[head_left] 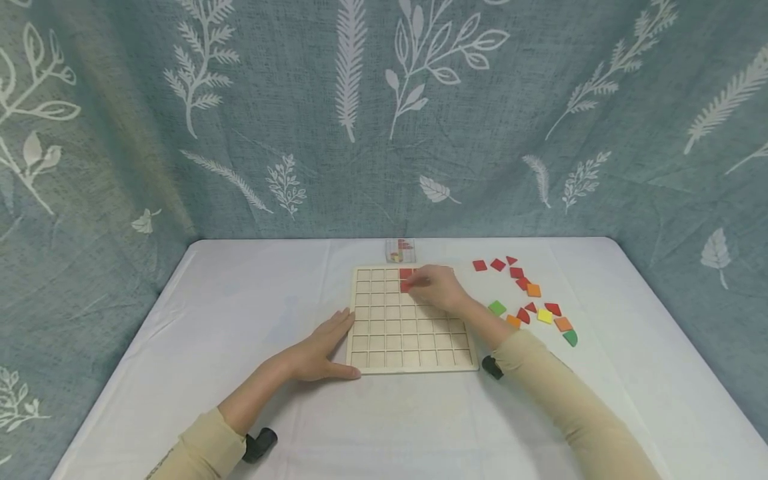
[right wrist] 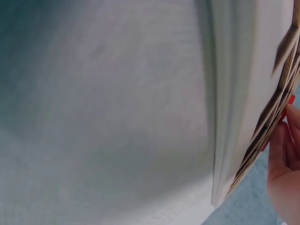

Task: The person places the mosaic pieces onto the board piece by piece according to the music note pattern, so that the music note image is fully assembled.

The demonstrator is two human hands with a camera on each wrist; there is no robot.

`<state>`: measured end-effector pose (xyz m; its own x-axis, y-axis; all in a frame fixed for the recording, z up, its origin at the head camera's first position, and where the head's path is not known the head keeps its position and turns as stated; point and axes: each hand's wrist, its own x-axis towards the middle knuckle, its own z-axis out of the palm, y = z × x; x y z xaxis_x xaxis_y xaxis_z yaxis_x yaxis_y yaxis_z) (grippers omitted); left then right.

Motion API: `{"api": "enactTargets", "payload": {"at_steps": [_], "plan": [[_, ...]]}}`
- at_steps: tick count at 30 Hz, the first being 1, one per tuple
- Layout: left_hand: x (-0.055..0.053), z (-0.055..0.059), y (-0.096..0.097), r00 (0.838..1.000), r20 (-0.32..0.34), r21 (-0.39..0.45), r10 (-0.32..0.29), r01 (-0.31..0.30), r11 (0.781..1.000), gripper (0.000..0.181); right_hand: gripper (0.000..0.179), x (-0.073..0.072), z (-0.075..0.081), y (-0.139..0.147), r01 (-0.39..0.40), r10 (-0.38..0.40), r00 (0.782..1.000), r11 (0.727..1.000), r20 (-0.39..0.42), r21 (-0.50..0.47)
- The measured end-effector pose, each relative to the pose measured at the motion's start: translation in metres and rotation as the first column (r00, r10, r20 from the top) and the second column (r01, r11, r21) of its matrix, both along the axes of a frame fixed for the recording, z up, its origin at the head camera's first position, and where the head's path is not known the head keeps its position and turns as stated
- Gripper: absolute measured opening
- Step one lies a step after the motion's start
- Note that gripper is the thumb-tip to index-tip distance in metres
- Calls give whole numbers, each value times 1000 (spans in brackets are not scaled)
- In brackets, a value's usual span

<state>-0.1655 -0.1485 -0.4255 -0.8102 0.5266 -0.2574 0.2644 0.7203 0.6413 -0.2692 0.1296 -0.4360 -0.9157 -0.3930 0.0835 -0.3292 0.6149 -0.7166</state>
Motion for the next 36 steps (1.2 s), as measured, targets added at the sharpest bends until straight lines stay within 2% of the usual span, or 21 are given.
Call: {"api": "enactTargets", "payload": {"at_steps": [6,14,17,21,26,30,34,36], "plan": [[-1,-1,1,1000,4,-17,3,-3,1000,108,16,-1,-1,-1,4,-4,1000,1000,-18,30],[-3,-1,0,1000,-2,-16,-3,3,1000,108,14,-3,1,3,22,-21,999,999,48,-24],[-3,-2,0,1000,-4,-19,-2,2,1000,108,17,-3,3,8,67,-63,994,997,88,-44],[-3,-3,0,1000,-5,-23,3,-3,1000,109,23,-2,7,24,175,-164,973,983,163,-55],[-3,-3,0,1000,-3,-15,10,-10,1000,109,26,-2,13,54,304,-281,931,950,232,-71],[-4,-4,0,1000,-4,-16,9,-9,1000,109,28,-4,14,77,382,-359,897,923,258,-40],[-4,-4,1,1000,-3,-16,10,-10,1000,109,29,-3,14,93,407,-394,888,913,235,-5],[-3,-4,1,1000,-2,-14,12,-12,1000,109,30,-4,13,99,394,-388,899,919,204,13]]}}
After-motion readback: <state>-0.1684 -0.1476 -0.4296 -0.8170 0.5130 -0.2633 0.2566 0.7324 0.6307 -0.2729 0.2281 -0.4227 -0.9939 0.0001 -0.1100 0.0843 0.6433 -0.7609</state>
